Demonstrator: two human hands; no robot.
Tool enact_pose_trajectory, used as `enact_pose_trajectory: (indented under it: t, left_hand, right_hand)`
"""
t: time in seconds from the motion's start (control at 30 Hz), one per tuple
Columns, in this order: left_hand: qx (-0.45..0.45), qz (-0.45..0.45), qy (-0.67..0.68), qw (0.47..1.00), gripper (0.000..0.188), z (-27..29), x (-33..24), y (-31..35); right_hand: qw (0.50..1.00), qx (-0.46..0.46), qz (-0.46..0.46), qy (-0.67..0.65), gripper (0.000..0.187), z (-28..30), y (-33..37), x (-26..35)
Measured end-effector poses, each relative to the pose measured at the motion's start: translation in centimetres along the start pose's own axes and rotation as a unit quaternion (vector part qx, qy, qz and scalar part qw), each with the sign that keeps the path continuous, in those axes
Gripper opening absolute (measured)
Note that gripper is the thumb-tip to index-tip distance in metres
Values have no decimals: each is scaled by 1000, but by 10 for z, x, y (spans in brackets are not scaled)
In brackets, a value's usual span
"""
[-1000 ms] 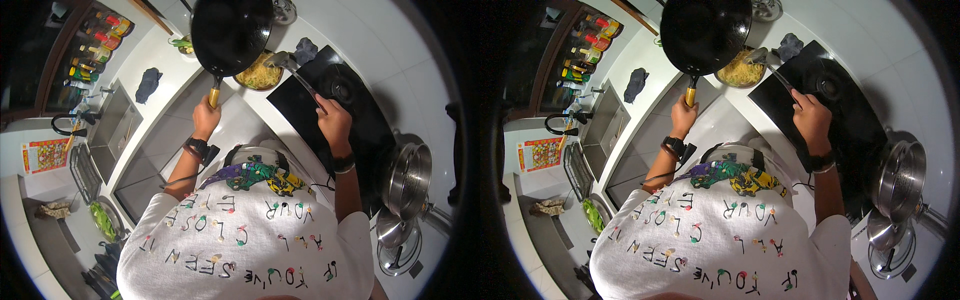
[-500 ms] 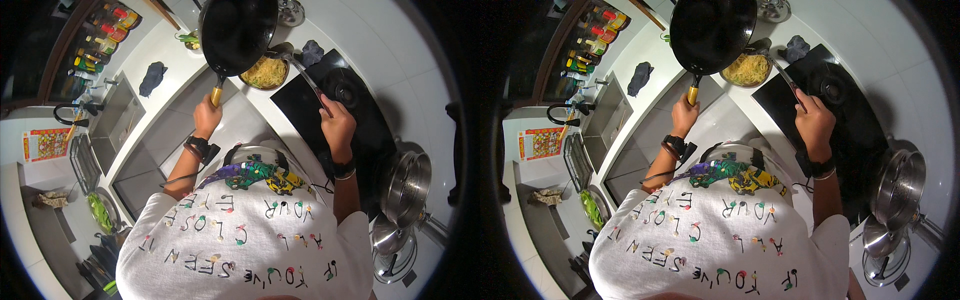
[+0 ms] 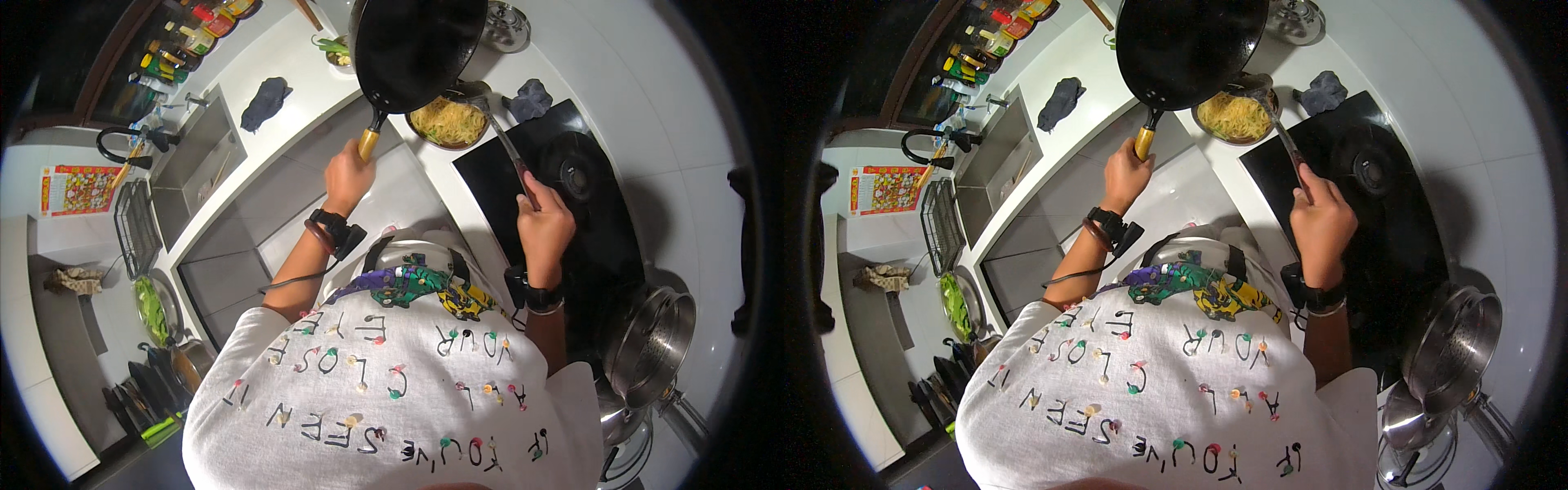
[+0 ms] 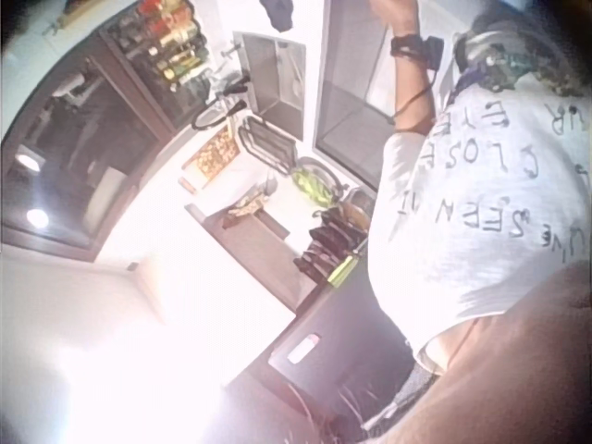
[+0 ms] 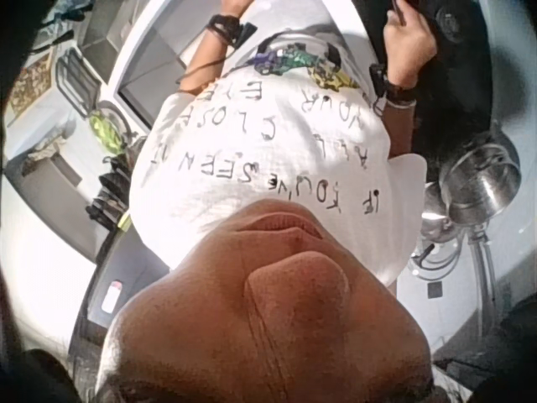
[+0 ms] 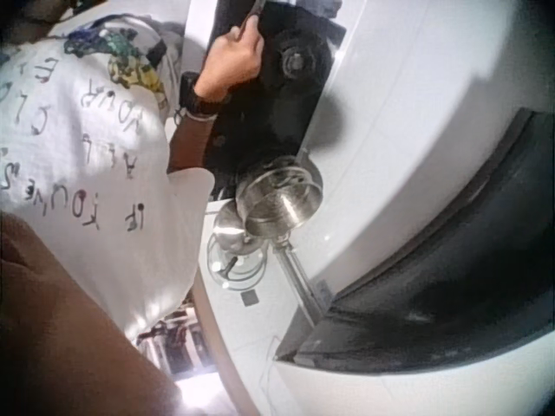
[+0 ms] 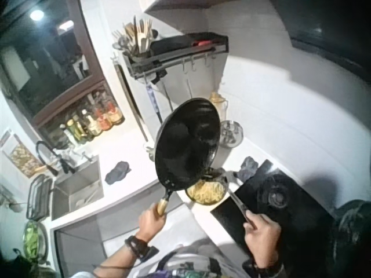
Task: The person transfers cooked noodles from a wok into a bowl, then cleans the wok and stovetop. They retrieve two bowls, fill them with a white liquid from a pot, and place the bowls on a dining table alongside other dishes.
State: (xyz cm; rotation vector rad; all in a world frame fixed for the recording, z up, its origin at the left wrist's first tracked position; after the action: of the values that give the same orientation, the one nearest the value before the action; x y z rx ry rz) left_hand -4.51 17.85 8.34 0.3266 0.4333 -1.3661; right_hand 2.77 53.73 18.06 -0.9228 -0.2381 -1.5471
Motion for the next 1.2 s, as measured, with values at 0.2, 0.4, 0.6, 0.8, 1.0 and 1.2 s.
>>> enact_pose_trajectory:
  t: [0.2,0.4,0.6,0.8,1.0,1.2]
  left_hand:
    - [2,20,23,1000,30,-3,2,6]
    - [-1,37,117,992,25,-16,7,5]
    - [11,61,166,984,26,-32,17,27]
    - [115,165,303,931,24,-18,59,76]
    - [143,240,481,831,19,16,117,133]
    - [80,281,565,771,18,72,219,180]
  right_hand:
    - [1000,27,11,7,37,1,-7,5]
    - [997,53,-14,48,36,-1,-7,-1]
    - [991,19,-92,-97,31,-14,-23,-36]
    - [960,51,-176,-214,35,-9,-10,-69]
    - [824,109,-332,-446,34,-62,21,-44]
    - [694,300,-328,-567,40,-190,48,107]
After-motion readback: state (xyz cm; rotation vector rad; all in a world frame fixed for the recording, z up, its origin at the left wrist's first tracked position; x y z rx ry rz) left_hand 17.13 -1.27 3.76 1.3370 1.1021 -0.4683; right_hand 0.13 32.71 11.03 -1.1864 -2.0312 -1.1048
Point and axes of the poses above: each hand's wrist, its own y-axis away from the middle knuckle, its own z-axis out of the back of the hand, x = y × z, the point moved 10 cm from there along -y, towards the middle knuckle, and after that the axes turned 4 degrees about -y, right-handed, at the moved point
